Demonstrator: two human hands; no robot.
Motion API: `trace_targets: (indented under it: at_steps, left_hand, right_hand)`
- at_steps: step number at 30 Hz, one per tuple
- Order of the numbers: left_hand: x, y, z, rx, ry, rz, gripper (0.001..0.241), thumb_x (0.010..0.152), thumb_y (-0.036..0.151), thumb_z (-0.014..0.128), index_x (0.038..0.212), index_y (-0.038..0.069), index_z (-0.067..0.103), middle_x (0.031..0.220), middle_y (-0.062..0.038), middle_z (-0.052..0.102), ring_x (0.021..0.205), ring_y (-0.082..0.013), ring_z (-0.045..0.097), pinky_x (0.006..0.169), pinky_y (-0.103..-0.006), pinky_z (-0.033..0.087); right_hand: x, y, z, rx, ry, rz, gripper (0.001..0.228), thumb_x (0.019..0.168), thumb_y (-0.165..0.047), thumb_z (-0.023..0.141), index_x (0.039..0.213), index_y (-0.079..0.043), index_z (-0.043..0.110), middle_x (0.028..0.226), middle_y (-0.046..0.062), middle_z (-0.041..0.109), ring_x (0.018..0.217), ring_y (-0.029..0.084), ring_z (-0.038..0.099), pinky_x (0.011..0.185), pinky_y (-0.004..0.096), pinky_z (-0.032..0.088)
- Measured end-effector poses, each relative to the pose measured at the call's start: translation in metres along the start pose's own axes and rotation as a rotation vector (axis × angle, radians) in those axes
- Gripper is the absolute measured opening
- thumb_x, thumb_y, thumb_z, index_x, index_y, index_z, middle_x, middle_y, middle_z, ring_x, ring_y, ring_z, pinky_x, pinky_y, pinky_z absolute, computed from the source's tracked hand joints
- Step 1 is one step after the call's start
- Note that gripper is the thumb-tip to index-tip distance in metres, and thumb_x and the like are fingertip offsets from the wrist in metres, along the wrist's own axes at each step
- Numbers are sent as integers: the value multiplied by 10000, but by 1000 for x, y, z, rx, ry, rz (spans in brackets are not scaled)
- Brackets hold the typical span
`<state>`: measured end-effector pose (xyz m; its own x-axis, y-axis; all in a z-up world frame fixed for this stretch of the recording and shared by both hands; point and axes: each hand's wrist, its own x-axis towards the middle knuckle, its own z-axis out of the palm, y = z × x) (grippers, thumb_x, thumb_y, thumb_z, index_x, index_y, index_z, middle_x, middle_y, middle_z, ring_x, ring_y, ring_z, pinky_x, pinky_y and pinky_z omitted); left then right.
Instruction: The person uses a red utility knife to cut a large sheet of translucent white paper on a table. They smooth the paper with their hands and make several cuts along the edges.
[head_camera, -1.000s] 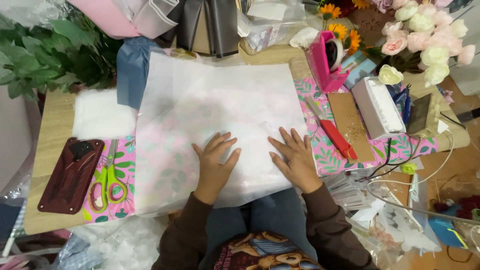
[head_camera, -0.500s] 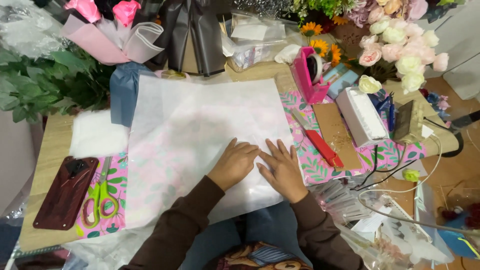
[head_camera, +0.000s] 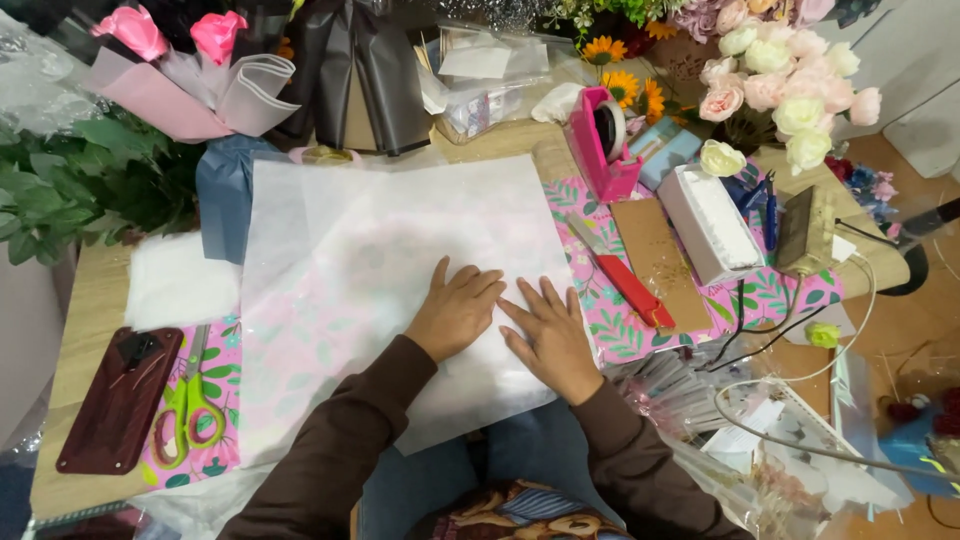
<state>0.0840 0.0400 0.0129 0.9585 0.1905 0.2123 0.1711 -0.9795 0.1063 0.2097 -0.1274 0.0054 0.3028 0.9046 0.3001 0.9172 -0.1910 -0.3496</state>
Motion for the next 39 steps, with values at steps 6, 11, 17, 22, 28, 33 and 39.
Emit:
trace_targets:
  at_steps: [6, 11, 17, 22, 28, 33, 39]
  left_hand:
    - [-1, 0, -1, 3, -25, -4, 380, 1037, 258, 379, 1354, 177, 572, 1403, -31, 575, 1301, -233, 480, 1174, -675, 146]
    - [-1, 0, -3, 4, -31, -1, 386, 1051, 268, 363, 1363, 167, 567, 1414, -37, 569, 1300, -231, 476, 1174, -686, 133]
    - [-3, -1, 2, 22, -13, -3, 384, 1052, 269, 357, 1357, 173, 571, 1405, -25, 575, 1297, -216, 467, 1176, -675, 129]
    - [-5, 0, 8, 26, 42, 7, 365, 1050, 261, 382, 1327, 160, 597, 1386, -40, 590, 1286, -222, 477, 1167, -679, 164]
    - [0, -6, 17, -38, 100, -17, 355, 1036, 233, 420, 1331, 182, 612, 1377, -38, 614, 1285, -239, 499, 1160, -707, 151]
    - [8, -39, 7, -463, 205, -204, 360, 1049, 219, 445, 1389, 201, 563, 1453, -15, 572, 1331, -272, 505, 1149, -726, 161]
    - [-54, -36, -27, -597, 481, -486, 304, 1002, 89, 531, 1244, 206, 673, 1329, -38, 643, 1273, -288, 552, 1151, -683, 152]
  right_hand:
    - [-13, 5, -2, -20, 97, -73, 341, 951, -439, 653, 1232, -270, 747, 1457, 104, 584, 1416, 424, 425, 1192, 616, 128]
    - [-43, -5, -19, -32, 112, -80, 330, 920, -417, 693, 1203, -265, 764, 1432, 85, 605, 1400, 413, 444, 1191, 615, 133]
    - [-45, -5, -35, -11, 54, -66, 318, 909, -410, 692, 1191, -284, 768, 1416, 45, 626, 1369, 383, 488, 1181, 638, 140]
    - [-17, 12, -14, 127, 24, -120, 342, 943, -268, 632, 1275, -278, 713, 1379, -8, 662, 1348, 294, 543, 1202, 542, 218]
    - [-12, 18, 8, 153, 104, -170, 193, 922, -239, 707, 1095, -255, 790, 1210, -33, 751, 1283, 243, 604, 1205, 477, 227]
    - [-12, 17, 10, 169, 129, -131, 180, 906, -259, 735, 1073, -284, 799, 1186, -54, 757, 1288, 220, 605, 1198, 449, 267]
    - [-9, 5, -2, 196, 130, -131, 178, 907, -201, 731, 1067, -230, 805, 1174, -9, 765, 1265, 261, 622, 1174, 467, 311]
